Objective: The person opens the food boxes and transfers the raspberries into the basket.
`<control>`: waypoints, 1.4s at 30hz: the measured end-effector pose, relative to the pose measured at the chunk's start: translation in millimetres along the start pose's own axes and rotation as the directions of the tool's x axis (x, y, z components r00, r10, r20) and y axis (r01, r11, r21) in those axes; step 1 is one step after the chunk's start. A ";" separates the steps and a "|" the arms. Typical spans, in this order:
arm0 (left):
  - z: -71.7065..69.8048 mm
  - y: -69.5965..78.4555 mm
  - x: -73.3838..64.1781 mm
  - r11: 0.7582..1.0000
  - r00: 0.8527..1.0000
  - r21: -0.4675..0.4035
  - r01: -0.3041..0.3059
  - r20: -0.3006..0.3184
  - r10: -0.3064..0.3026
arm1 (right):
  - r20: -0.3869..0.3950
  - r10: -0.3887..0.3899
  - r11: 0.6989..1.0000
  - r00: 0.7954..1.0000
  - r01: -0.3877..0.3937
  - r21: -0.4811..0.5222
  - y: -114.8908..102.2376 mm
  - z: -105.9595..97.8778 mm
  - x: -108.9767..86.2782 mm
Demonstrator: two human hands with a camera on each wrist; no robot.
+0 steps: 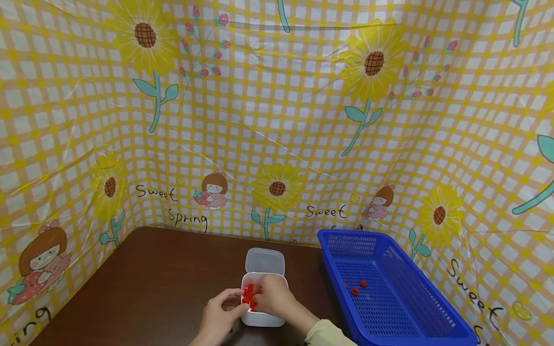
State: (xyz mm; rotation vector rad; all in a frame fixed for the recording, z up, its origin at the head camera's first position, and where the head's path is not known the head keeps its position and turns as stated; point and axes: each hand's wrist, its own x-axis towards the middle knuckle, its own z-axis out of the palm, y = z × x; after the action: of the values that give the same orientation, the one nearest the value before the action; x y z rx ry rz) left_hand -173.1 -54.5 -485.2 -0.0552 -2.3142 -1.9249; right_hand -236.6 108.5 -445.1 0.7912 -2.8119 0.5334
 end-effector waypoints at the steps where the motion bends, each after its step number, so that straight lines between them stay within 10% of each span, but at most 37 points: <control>1: -0.1 0.0 0.0 1.000 1.000 -0.001 -0.002 0.000 0.002 | -0.010 0.011 1.000 1.000 -0.011 0.005 -0.5 1.3 0.1; 42: -1.6 1.1 -0.9 1.000 1.000 -0.006 0.003 0.013 -0.003 | 0.123 0.285 0.919 0.951 -0.307 0.246 -3.0 11.8 8.1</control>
State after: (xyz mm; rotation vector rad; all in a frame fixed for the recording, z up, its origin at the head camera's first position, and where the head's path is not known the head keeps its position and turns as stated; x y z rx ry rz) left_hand -172.0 -55.8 -484.0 -0.0654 -2.3186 -1.9388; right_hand -242.7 97.8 -453.1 0.4322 -2.9980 0.9594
